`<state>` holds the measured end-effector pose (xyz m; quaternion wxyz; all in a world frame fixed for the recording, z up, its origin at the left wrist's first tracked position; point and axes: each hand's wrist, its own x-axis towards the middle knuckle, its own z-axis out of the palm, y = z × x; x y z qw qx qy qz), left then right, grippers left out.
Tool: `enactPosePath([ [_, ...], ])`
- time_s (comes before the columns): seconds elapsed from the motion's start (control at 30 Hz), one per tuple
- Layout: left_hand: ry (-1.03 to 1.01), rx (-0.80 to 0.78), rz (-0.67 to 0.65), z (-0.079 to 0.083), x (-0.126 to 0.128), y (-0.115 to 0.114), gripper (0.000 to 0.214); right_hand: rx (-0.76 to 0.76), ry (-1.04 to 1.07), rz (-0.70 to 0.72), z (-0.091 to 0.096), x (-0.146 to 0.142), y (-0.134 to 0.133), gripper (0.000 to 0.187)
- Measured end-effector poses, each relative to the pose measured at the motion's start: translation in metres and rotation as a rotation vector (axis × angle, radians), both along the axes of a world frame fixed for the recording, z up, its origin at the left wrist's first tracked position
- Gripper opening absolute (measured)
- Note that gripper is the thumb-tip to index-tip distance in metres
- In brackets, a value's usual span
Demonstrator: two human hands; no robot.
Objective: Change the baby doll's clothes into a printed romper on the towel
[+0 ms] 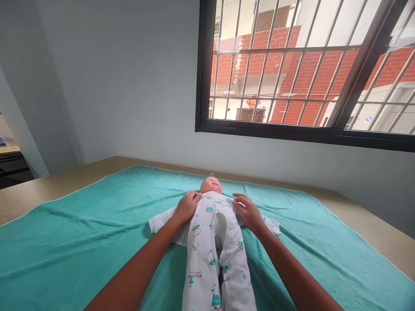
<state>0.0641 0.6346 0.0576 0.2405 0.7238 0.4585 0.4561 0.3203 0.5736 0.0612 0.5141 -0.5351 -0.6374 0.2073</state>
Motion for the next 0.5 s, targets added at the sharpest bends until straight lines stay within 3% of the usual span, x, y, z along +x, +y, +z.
enactPosePath([
  [0.23, 0.033, 0.064, 0.035, -0.006, 0.002, 0.004, 0.022, -0.071, -0.075, -0.108, -0.014, -0.004, 0.029, 0.02],
  [0.33, 0.057, 0.127, 0.059, -0.008, 0.002, 0.002, 0.013, -0.032, -0.058, -0.141, -0.024, -0.006, 0.031, 0.014],
  [0.5, 0.089, 0.215, 0.125, -0.012, -0.001, -0.013, 0.015, 0.106, -0.082, -0.18, -0.034, -0.009, 0.017, 0.017],
])
